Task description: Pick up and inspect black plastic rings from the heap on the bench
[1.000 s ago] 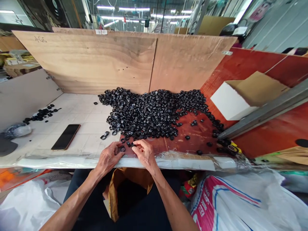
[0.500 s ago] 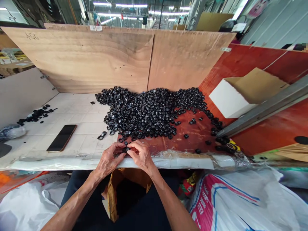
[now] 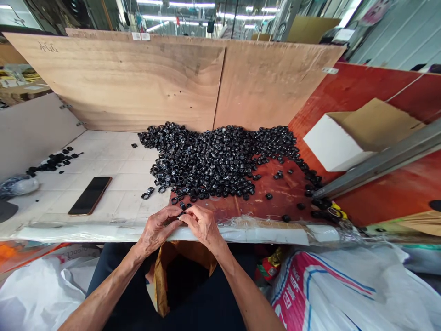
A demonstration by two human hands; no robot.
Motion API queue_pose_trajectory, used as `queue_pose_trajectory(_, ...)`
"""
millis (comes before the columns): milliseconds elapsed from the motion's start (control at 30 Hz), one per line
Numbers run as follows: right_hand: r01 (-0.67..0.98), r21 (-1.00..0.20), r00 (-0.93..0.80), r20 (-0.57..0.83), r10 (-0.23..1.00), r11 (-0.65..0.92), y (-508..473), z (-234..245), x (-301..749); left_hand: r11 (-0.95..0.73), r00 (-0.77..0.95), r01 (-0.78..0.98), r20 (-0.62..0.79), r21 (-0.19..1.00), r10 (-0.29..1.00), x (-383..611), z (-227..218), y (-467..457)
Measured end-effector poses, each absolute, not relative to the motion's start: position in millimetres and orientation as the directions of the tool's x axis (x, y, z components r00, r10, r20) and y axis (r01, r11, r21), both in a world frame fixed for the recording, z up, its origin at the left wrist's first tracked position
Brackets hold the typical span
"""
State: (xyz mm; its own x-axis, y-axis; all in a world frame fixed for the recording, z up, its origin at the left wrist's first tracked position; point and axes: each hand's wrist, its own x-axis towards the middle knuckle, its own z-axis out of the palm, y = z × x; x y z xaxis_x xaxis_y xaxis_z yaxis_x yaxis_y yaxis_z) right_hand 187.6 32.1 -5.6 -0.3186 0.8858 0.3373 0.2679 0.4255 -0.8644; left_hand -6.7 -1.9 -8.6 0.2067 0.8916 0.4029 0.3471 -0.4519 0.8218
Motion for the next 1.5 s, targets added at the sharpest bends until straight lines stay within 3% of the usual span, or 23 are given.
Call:
queue_pose_trajectory(133,0.354,-0.795,-0.308,0.398,0.864,0.493,30.2,-6.6,185.7,-0.462,0.242,0.364,0.396,0.809,0.886,-6.4,-6.8,-2.8)
queue_pose_trajectory(333,0.257,-0.805,-0.374,0.427,0.823,0.534,24.5,-2.8,190.6,-0.427,0.175,0.36,0.389,0.83,0.904,-6.9,-10.7,-3.1)
queue_pose_trajectory(633,0.345,-0.741,-0.348,0.469,0.812,0.576,29.2,-3.8,190.8,-0.407,0.158,0.364,0.375,0.838,0.914,-7.6,-9.1,-4.3)
queue_pose_trajectory(1167,0.243,-0.767,-0.358,0.498,0.79,0.594,29.1,-3.3,190.0,-0.434,0.177,0.319,0.397,0.843,0.901,-8.0,-6.9,-0.4)
queue_pose_trajectory(1300,0.264,-0.825,-0.317,0.414,0.853,0.499,15.3,-0.1,184.8,-0.525,0.223,0.362,0.475,0.771,0.851,-5.0,-9.4,-6.9)
queue_pose_trajectory(1400,0.311,-0.899,-0.227,0.245,0.943,0.308,-7.0,3.2,181.4,-0.579,0.219,0.433,0.543,0.691,0.811,-3.1,-11.9,-27.1)
queue_pose_trajectory(1500,0.4,-0.891,-0.293,0.098,0.951,0.215,-19.1,5.7,185.1,-0.593,0.324,0.457,0.497,0.662,0.805,-7.1,-1.9,-49.8)
